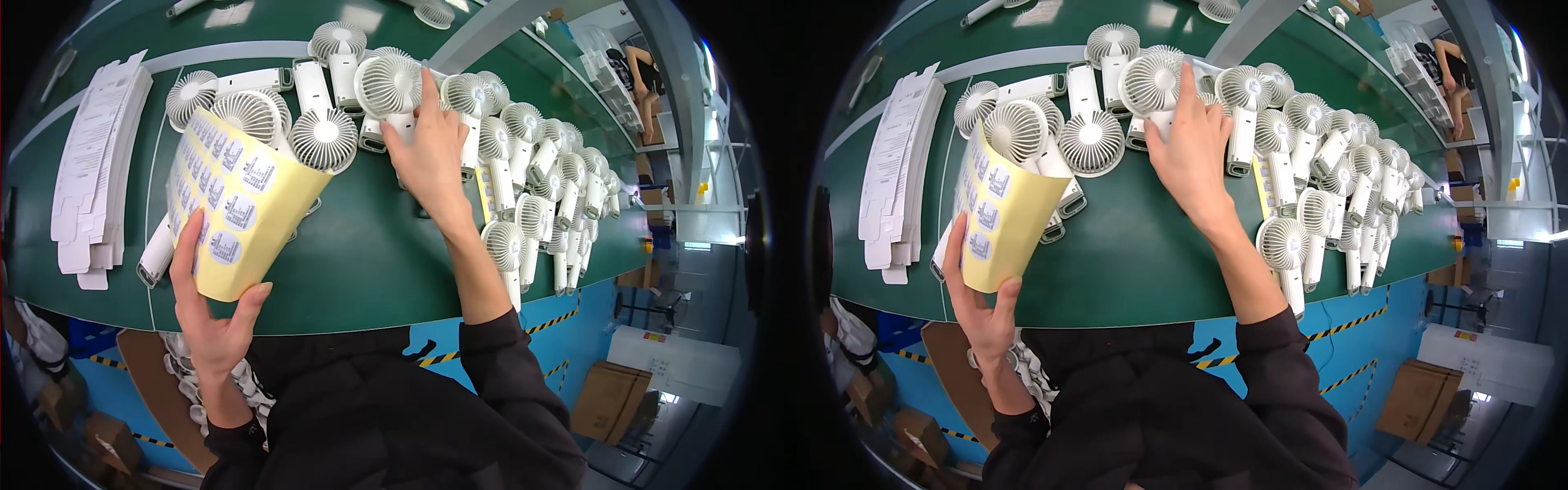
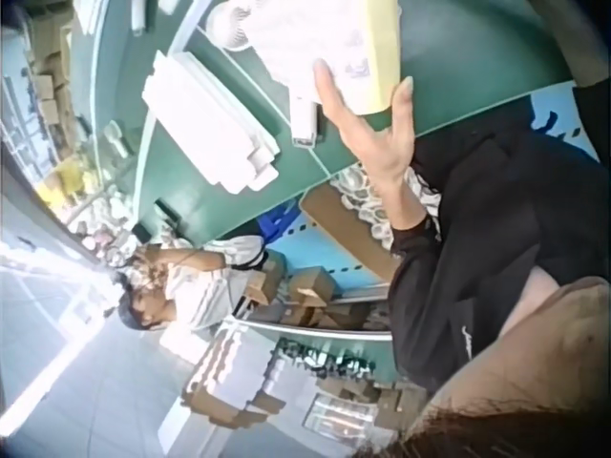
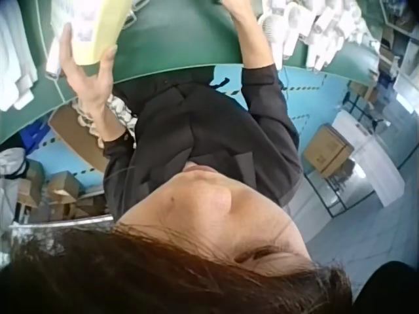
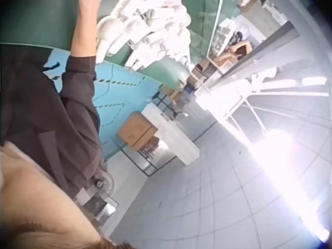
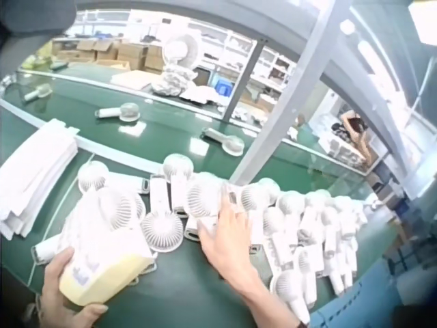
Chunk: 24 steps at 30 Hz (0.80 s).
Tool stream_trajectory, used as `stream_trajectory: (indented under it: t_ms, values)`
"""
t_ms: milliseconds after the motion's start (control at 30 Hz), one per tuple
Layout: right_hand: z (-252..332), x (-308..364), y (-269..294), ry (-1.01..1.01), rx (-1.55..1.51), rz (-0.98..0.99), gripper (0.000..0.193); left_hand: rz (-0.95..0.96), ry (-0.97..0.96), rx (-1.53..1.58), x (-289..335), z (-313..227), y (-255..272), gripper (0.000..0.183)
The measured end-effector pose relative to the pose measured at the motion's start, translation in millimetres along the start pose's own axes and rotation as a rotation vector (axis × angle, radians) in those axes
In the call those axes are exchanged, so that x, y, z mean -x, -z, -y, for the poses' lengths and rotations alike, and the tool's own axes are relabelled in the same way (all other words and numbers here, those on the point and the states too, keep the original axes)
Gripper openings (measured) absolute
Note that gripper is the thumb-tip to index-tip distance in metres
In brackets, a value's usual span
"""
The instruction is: Applying circular stickers to the handles of multiple white portable fans on an assembly line.
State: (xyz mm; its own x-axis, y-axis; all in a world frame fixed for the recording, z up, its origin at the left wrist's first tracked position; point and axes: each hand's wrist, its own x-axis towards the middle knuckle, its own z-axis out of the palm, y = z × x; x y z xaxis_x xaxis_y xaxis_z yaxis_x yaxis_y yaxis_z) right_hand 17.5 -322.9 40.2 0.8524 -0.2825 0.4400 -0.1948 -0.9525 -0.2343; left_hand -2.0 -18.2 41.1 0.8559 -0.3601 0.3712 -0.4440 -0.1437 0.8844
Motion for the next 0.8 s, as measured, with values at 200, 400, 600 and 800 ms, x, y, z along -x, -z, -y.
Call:
stream_trajectory:
  t_ms: [200, 400, 600, 800]
  values:
    - [19, 8, 29, -0.218, -0.651, -0.072, 0.088, -0.044, 0.006, 0.034, 8, -3, -3, 0.083]
    - [34, 52, 59, -0.270, -0.939, 0.037, 0.093, -0.170, -0.068, 0.041, 7, -3, -9, 0.084]
    - [57, 103, 53, -0.385, -1.076, 0.257, 0.092, -0.119, -0.125, -0.151, -1, -7, -29, 0.082]
    - [75, 136, 44, -0.472, -1.060, 0.382, 0.089, -0.048, -0.205, -0.325, -19, -3, -67, 0.086]
